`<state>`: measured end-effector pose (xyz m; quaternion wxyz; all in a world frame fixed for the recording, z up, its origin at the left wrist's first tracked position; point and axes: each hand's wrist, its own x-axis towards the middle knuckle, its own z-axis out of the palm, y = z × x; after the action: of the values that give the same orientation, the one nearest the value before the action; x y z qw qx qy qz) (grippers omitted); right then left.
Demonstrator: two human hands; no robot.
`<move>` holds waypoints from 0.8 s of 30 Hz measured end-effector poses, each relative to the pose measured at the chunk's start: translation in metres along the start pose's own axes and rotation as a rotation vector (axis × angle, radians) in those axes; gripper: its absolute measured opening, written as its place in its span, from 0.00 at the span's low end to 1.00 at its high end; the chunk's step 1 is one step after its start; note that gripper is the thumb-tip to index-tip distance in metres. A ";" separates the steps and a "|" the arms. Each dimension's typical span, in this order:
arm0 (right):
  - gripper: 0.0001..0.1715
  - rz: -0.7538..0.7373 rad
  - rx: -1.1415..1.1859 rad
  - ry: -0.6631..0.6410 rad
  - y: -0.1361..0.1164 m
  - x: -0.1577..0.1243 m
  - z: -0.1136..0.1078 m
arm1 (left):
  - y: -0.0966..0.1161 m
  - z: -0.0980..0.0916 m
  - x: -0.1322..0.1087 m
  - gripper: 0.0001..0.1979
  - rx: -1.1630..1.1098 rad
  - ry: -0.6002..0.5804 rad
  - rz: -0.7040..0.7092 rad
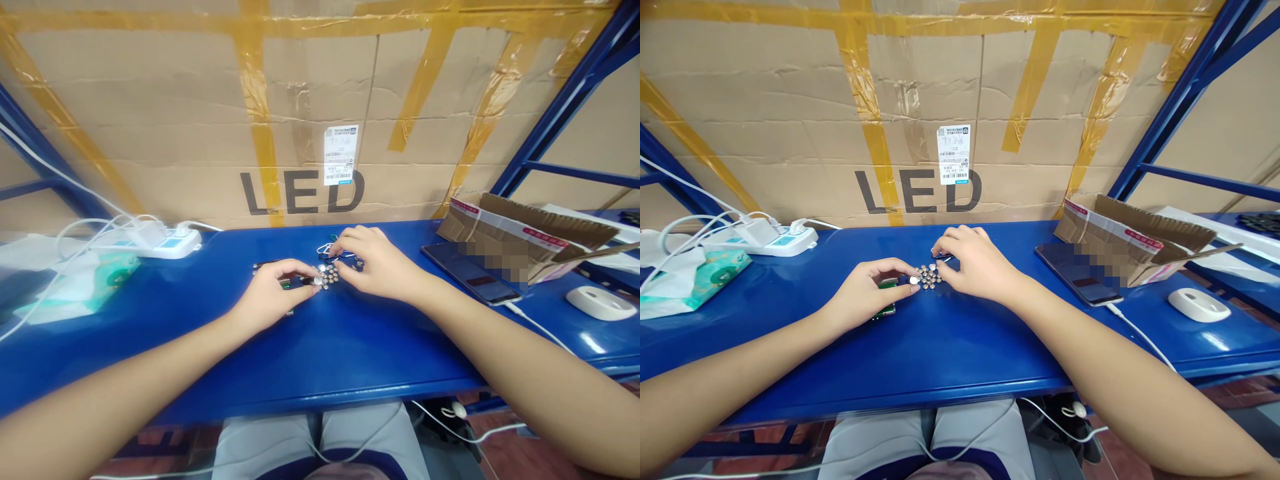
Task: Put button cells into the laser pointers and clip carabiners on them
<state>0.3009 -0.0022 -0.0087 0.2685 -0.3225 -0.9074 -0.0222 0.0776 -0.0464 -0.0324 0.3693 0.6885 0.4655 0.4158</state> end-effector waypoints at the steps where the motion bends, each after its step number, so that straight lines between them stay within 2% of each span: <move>1: 0.10 0.043 -0.055 -0.061 0.004 0.000 0.003 | 0.000 0.000 0.000 0.12 0.009 0.008 0.002; 3: 0.12 0.100 -0.122 -0.188 0.013 -0.001 0.009 | -0.001 0.000 0.001 0.12 0.024 0.025 0.007; 6: 0.12 0.145 -0.121 -0.278 0.022 -0.001 0.019 | 0.000 0.000 0.001 0.12 0.040 0.036 -0.007; 11: 0.08 0.157 -0.024 -0.284 0.024 0.002 0.025 | 0.002 0.000 0.001 0.11 0.056 0.033 -0.007; 16: 0.05 0.180 0.013 -0.325 0.022 0.004 0.021 | 0.002 -0.001 0.000 0.11 0.064 0.035 0.002; 21: 0.11 0.216 -0.033 -0.367 0.025 0.003 0.010 | 0.003 -0.001 -0.001 0.11 0.061 0.028 -0.008; 24: 0.09 0.212 -0.041 -0.416 0.027 0.003 0.004 | 0.003 -0.001 -0.003 0.12 0.061 0.025 -0.042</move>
<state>0.3130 0.0215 -0.0137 0.0700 -0.4189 -0.9037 0.0544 0.0772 -0.0496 -0.0302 0.3508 0.6844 0.4969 0.4021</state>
